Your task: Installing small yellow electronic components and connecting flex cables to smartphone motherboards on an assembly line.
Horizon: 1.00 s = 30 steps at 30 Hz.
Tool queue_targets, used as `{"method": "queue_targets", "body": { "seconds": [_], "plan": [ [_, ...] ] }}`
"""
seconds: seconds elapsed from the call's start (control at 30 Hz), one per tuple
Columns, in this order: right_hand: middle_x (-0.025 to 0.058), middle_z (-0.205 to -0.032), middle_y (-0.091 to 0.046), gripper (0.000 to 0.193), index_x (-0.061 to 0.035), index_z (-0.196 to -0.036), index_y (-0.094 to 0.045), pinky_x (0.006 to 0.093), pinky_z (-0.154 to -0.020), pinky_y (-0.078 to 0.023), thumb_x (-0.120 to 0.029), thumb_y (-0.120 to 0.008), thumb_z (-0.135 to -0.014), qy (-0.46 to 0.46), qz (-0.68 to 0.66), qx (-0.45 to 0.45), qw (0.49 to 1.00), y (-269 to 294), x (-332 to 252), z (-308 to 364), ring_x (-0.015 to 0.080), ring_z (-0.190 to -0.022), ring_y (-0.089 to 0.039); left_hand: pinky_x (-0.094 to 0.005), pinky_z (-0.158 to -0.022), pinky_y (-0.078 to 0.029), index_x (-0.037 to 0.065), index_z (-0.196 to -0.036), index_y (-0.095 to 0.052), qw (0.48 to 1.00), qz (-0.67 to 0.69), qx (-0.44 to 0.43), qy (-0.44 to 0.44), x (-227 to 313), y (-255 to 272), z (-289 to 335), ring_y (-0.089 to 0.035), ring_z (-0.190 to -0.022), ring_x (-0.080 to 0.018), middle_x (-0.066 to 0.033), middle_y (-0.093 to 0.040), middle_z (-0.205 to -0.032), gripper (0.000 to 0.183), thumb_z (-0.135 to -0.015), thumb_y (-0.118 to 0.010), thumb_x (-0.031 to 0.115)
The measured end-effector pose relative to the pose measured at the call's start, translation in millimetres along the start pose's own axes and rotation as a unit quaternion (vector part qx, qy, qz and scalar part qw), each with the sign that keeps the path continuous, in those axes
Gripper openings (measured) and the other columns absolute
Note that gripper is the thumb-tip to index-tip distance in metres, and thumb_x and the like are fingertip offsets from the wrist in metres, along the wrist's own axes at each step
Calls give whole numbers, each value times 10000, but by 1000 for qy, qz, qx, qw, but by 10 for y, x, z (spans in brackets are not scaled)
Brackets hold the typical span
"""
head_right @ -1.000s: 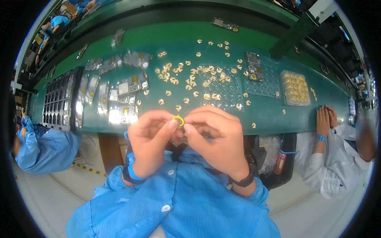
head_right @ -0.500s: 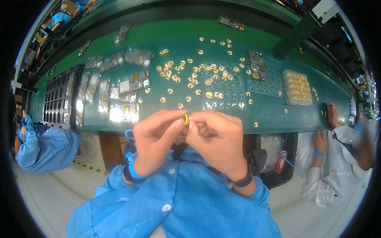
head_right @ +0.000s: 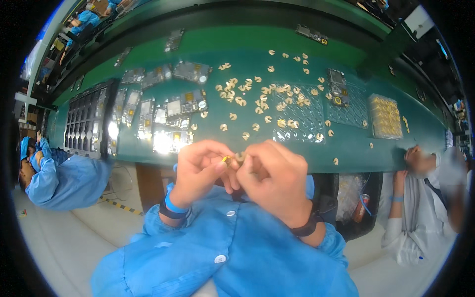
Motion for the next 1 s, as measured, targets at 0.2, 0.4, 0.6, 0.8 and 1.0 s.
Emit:
{"method": "queue_targets", "body": {
  "seconds": [0.2,0.4,0.6,0.8,1.0],
  "plan": [
    [89,-653,-650,181,31,-902,-715,331,-561,-508,-132,-743,-975,-119,178,-127,968,-321,518,-272,173,-563,-638,-316,-724,-651,-71,-1221,-679,936,-295,109,-155,302,291,140,-777,-876,-209,-140,-753,-1022,276,-953,-729,-30],
    [17,-884,-725,119,35,-1029,-726,213,-628,-485,-82,-726,-1007,-240,-264,-152,922,-616,208,-224,30,-740,-646,-318,-663,-610,-40,-1218,-697,709,-608,117,-340,538,215,139,-757,-805,-237,-138,-741,-970,385,-851,-806,-1],
    [-4,-840,-706,90,36,-1020,-709,178,-564,-438,-50,-723,-998,-270,-300,-189,895,-617,260,-243,-4,-668,-605,-356,-612,-586,-47,-1224,-673,651,-670,29,-356,580,97,95,-722,-758,-277,-136,-719,-960,410,-841,-800,28],
    [-31,-774,-661,66,7,-991,-697,193,-482,-340,-54,-722,-997,-312,-343,-136,875,-380,527,-225,-6,-572,-511,-399,-744,-618,59,-1291,-689,698,-661,-15,-277,894,114,-143,-752,-875,-336,-167,-753,-1103,462,-861,-829,155],
    [-52,-702,-574,37,-6,-1003,-687,212,-462,-313,-39,-697,-1016,-300,-422,10,856,-131,971,-215,12,-526,-431,-387,-810,-600,-64,-1127,-762,756,-565,315,-97,1533,1760,-1475,-778,-910,-283,-205,-784,-943,326,-891,-755,161]
  ]
}}
Point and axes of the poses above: each hand's wrist, its own z-axis away from the middle knuckle, its own y-axis out of the back of the hand, x = y × z, the point moved 5 cm from there along -z, towards the middle knuckle
